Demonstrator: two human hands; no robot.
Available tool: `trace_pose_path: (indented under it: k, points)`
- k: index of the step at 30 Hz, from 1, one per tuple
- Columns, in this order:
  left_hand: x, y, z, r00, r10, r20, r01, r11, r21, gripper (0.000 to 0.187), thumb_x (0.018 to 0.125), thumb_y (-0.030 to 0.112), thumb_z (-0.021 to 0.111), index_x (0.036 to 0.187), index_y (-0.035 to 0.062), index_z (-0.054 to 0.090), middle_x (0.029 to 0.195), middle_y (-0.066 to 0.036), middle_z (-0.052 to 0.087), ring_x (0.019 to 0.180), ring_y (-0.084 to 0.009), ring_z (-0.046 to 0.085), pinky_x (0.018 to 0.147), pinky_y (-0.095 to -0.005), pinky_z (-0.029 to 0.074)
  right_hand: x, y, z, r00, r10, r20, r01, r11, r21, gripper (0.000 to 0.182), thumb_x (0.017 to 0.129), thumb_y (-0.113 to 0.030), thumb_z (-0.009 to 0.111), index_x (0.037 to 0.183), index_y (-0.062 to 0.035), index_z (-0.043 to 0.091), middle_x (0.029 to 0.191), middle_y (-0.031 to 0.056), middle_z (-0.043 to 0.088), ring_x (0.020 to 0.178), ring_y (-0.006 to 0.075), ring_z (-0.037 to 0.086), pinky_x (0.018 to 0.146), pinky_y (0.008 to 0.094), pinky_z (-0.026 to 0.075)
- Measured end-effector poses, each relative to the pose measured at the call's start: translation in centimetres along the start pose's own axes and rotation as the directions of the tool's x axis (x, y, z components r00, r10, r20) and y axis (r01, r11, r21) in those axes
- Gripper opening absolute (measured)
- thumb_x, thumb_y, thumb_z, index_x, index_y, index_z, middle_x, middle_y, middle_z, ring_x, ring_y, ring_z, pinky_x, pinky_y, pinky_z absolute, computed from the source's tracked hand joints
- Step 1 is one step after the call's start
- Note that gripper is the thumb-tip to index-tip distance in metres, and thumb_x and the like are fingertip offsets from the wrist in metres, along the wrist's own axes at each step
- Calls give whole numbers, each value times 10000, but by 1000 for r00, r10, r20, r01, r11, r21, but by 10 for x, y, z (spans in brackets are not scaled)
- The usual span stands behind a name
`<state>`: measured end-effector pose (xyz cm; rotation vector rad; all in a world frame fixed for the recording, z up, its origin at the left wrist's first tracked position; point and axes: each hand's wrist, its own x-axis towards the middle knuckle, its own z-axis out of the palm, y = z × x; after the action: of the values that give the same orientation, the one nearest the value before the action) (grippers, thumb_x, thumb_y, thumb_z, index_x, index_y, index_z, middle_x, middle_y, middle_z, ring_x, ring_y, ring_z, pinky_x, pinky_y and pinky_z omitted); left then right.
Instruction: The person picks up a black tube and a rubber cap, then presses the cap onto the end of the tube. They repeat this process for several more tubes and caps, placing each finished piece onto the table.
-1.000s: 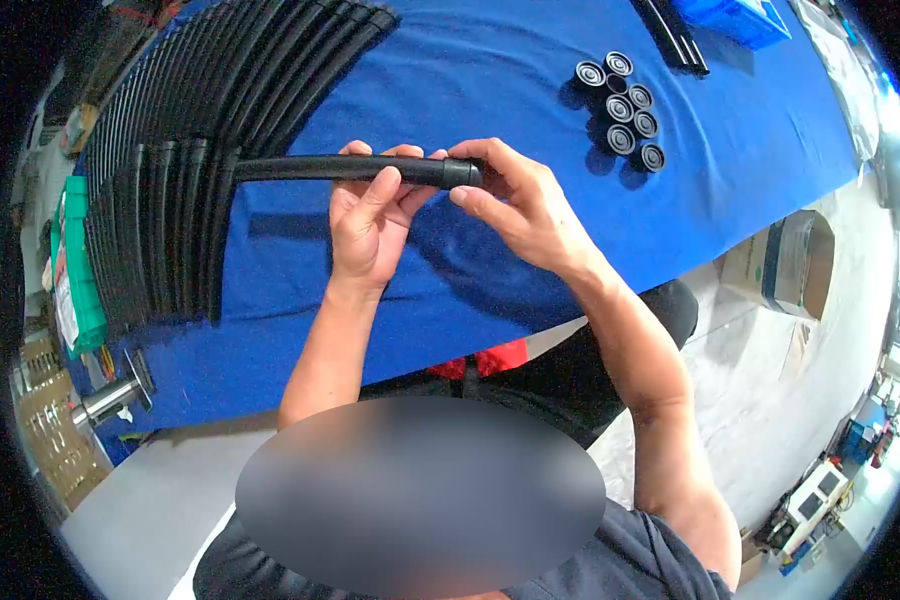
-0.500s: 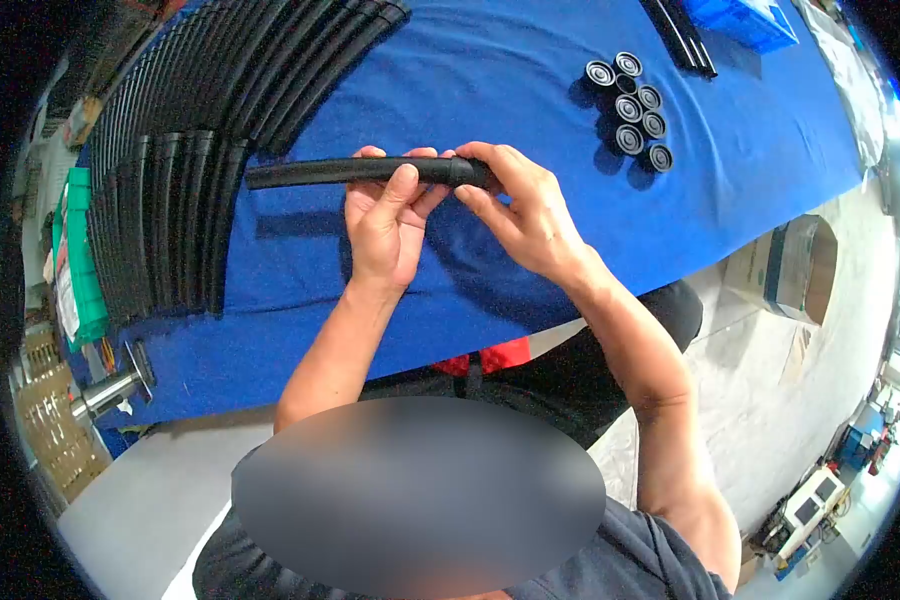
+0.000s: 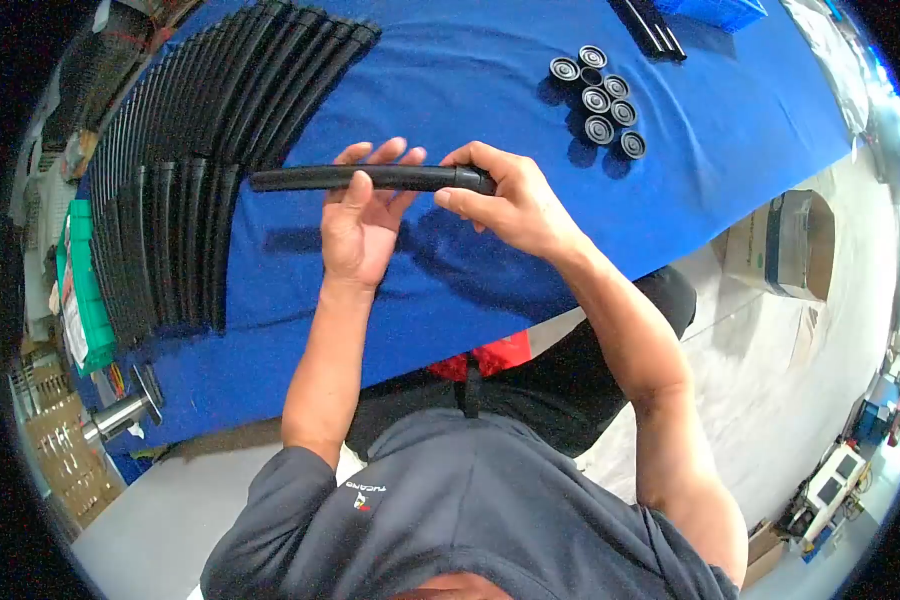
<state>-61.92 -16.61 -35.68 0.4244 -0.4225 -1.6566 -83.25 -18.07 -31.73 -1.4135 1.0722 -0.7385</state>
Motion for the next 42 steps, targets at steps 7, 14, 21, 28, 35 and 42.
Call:
trace_pose_path:
  k: [7,14,21,28,35,42]
  points:
    - [-2,-7,-13,999,12,-36,-14,998,-54,179,993,29,651,1156,102,635,1218,-182,698,1224,-405,645,1031,-550,578,-3,-2,0,997,-62,-44,57,992,-109,338,910,-212,763,1158,-2,672,720,12,615,606,92,595,532,277,471]
    - [-2,-5,-17,1000,16,-2,-16,999,-36,207,1008,47,625,1205,105,653,1255,-177,692,1274,-398,616,1084,-545,533,-1,1,1,974,-220,-45,199,939,-281,323,877,-170,768,1131,3,668,761,85,621,686,176,635,633,348,512]
    - [1,2,-20,997,-12,81,21,993,-113,258,953,-45,641,1160,109,634,1173,-168,717,1237,-367,633,1102,-544,503,-2,-7,2,998,-34,52,38,996,-83,331,911,-186,776,1163,0,669,818,95,680,696,178,672,630,333,544]
    - [-2,0,-18,995,3,102,8,994,-104,238,951,-35,658,1158,81,640,1182,-151,699,1260,-361,618,1142,-546,483,-4,-7,3,996,47,80,-56,992,114,317,946,-171,744,1190,16,666,805,16,645,673,88,610,611,265,507]
    - [-1,1,-11,1000,-19,14,20,998,-65,233,961,0,668,1167,101,624,1195,-157,707,1234,-368,637,1081,-548,532,-2,-1,5,978,-209,-7,205,965,-161,334,910,-158,767,1180,10,666,835,79,682,707,160,665,626,304,528]
    - [0,5,-23,998,-57,38,59,997,-53,210,988,20,644,1178,106,617,1207,-167,693,1240,-378,637,1040,-543,566,1,-3,7,878,-479,9,444,808,-388,352,891,-209,769,1156,2,674,898,171,685,832,289,712,689,371,561]
